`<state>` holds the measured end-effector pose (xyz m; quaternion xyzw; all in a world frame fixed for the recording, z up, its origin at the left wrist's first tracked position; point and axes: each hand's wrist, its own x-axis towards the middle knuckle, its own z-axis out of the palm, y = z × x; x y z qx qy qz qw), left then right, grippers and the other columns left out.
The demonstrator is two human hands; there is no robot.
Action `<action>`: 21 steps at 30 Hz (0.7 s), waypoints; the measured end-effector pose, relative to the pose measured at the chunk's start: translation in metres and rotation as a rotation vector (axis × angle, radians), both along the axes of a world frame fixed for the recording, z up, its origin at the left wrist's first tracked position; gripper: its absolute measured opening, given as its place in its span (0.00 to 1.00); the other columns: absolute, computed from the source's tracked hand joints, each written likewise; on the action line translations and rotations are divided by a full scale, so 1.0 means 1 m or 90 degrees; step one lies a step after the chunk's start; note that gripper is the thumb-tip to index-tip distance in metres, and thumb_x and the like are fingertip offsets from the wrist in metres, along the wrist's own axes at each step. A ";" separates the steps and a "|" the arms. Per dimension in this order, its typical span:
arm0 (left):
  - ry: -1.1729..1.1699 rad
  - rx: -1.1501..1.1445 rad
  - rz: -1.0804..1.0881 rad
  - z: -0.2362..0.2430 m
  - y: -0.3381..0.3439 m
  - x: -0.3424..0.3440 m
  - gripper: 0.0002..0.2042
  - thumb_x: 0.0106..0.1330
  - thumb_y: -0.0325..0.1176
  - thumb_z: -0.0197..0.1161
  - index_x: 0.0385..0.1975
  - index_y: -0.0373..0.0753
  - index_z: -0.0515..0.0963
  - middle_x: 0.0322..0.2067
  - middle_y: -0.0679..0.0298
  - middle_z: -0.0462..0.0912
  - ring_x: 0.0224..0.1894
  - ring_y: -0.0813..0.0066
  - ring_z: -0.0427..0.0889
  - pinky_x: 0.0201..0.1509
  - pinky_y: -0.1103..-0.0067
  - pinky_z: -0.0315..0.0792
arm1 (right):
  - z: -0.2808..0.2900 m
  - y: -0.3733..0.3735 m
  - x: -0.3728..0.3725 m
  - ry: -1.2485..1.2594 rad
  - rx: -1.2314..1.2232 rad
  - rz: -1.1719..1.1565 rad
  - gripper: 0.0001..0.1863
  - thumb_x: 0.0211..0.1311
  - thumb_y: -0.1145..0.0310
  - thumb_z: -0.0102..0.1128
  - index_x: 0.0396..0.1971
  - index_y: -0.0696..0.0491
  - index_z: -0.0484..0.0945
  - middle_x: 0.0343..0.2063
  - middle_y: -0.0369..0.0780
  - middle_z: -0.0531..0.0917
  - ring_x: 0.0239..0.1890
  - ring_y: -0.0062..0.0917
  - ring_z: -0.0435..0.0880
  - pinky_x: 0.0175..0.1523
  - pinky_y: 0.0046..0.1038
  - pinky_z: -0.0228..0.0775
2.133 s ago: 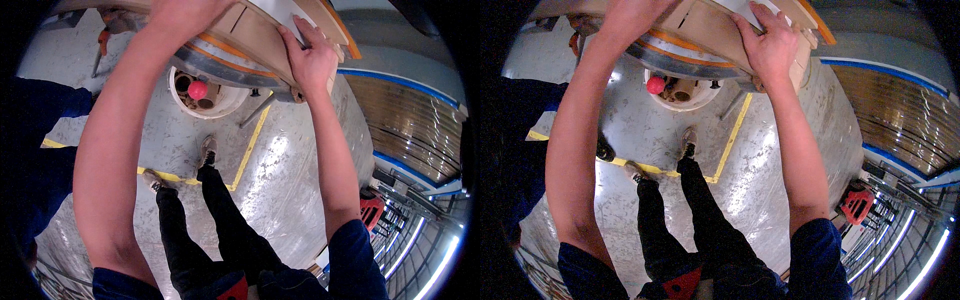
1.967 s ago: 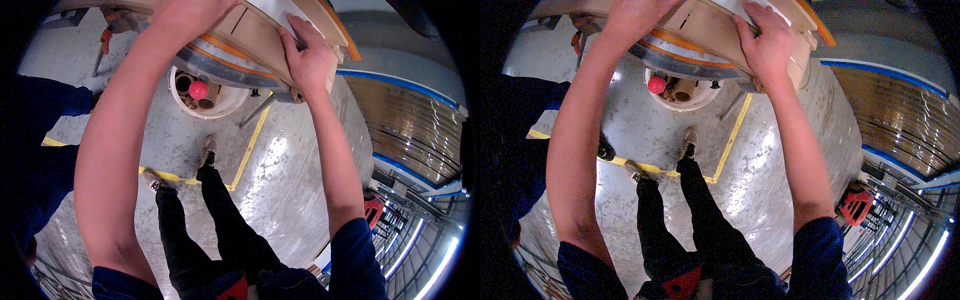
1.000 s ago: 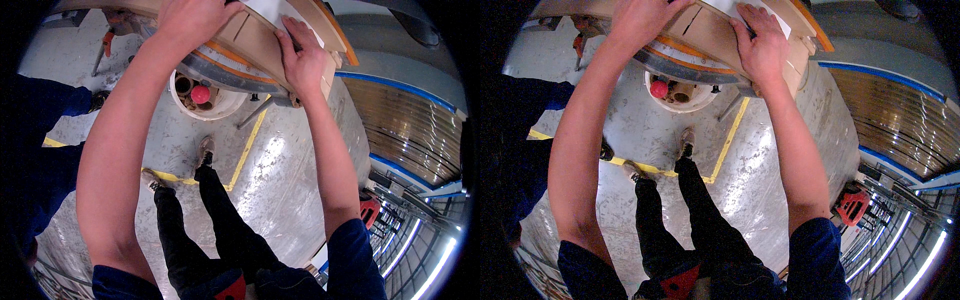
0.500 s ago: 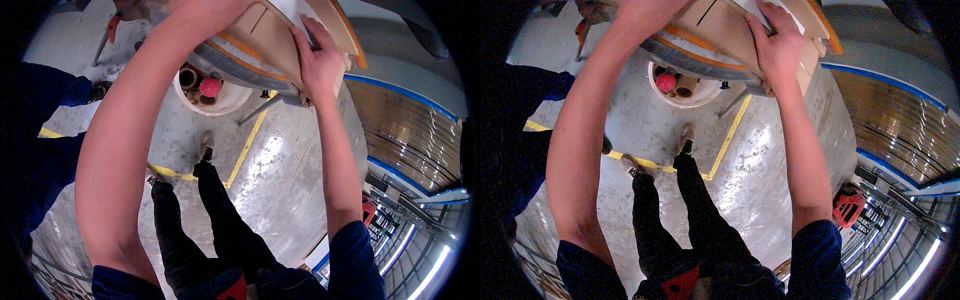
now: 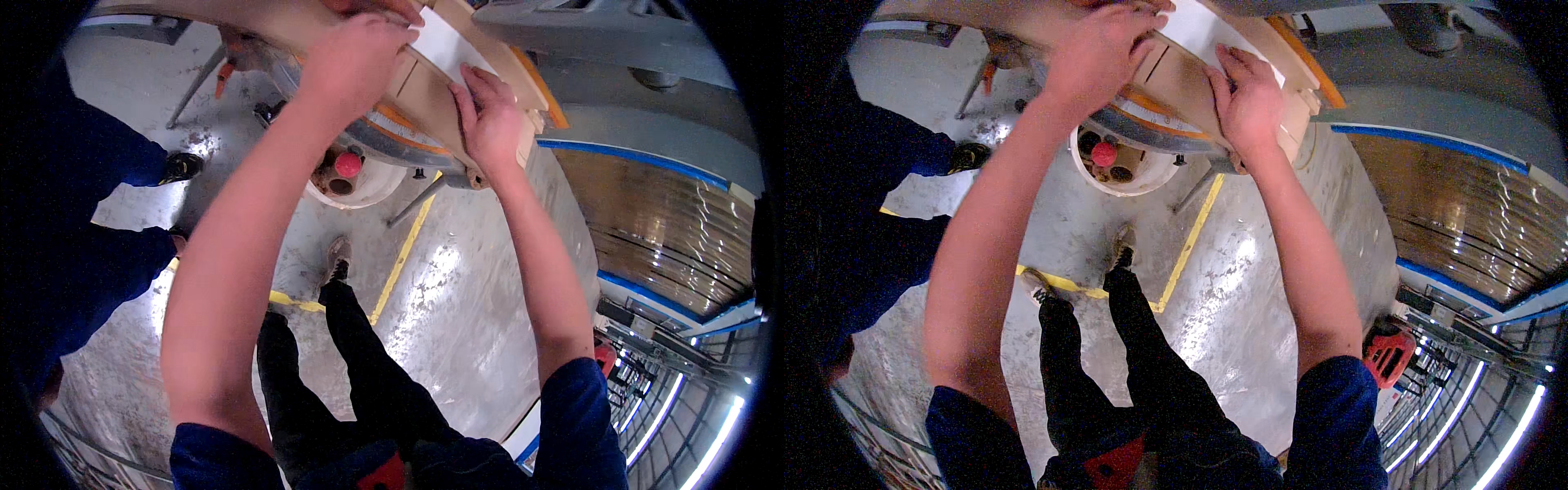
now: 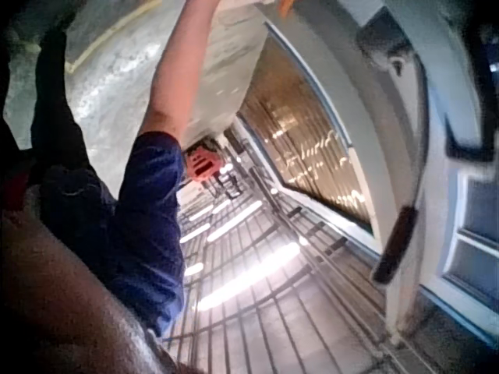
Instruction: The person uses a measuring tape to mark a small wooden block and then cuts it using a miter saw.
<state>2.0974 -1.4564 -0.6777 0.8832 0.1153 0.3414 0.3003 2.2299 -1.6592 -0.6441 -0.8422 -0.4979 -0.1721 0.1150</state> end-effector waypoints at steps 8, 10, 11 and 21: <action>-0.004 -0.194 0.052 0.047 -0.065 -0.124 0.21 0.62 0.23 0.65 0.57 0.37 0.79 0.56 0.50 0.81 0.57 0.49 0.79 0.63 0.65 0.75 | 0.030 0.001 0.003 0.115 -0.127 0.013 0.20 0.66 0.64 0.62 0.56 0.53 0.82 0.53 0.48 0.84 0.52 0.45 0.83 0.59 0.38 0.76; 0.005 -0.313 0.036 0.073 -0.079 -0.147 0.18 0.63 0.23 0.64 0.55 0.35 0.80 0.53 0.50 0.83 0.51 0.51 0.83 0.56 0.67 0.78 | 0.028 -0.002 0.011 0.134 -0.121 0.022 0.21 0.66 0.64 0.62 0.57 0.53 0.81 0.54 0.48 0.83 0.51 0.45 0.84 0.58 0.39 0.76; 0.010 -0.368 0.026 0.089 -0.082 -0.155 0.17 0.64 0.23 0.64 0.54 0.34 0.81 0.51 0.50 0.83 0.47 0.52 0.85 0.53 0.68 0.80 | 0.027 0.000 0.012 0.138 -0.130 0.019 0.21 0.66 0.64 0.62 0.58 0.54 0.81 0.54 0.48 0.83 0.51 0.45 0.84 0.58 0.40 0.76; -0.159 -0.333 -0.045 0.390 -0.083 -0.153 0.15 0.76 0.31 0.57 0.57 0.32 0.80 0.42 0.61 0.86 0.35 0.82 0.80 0.39 0.83 0.74 | 0.004 0.035 0.016 0.147 -0.236 -0.068 0.16 0.65 0.70 0.56 0.52 0.54 0.81 0.52 0.45 0.83 0.49 0.38 0.87 0.53 0.38 0.82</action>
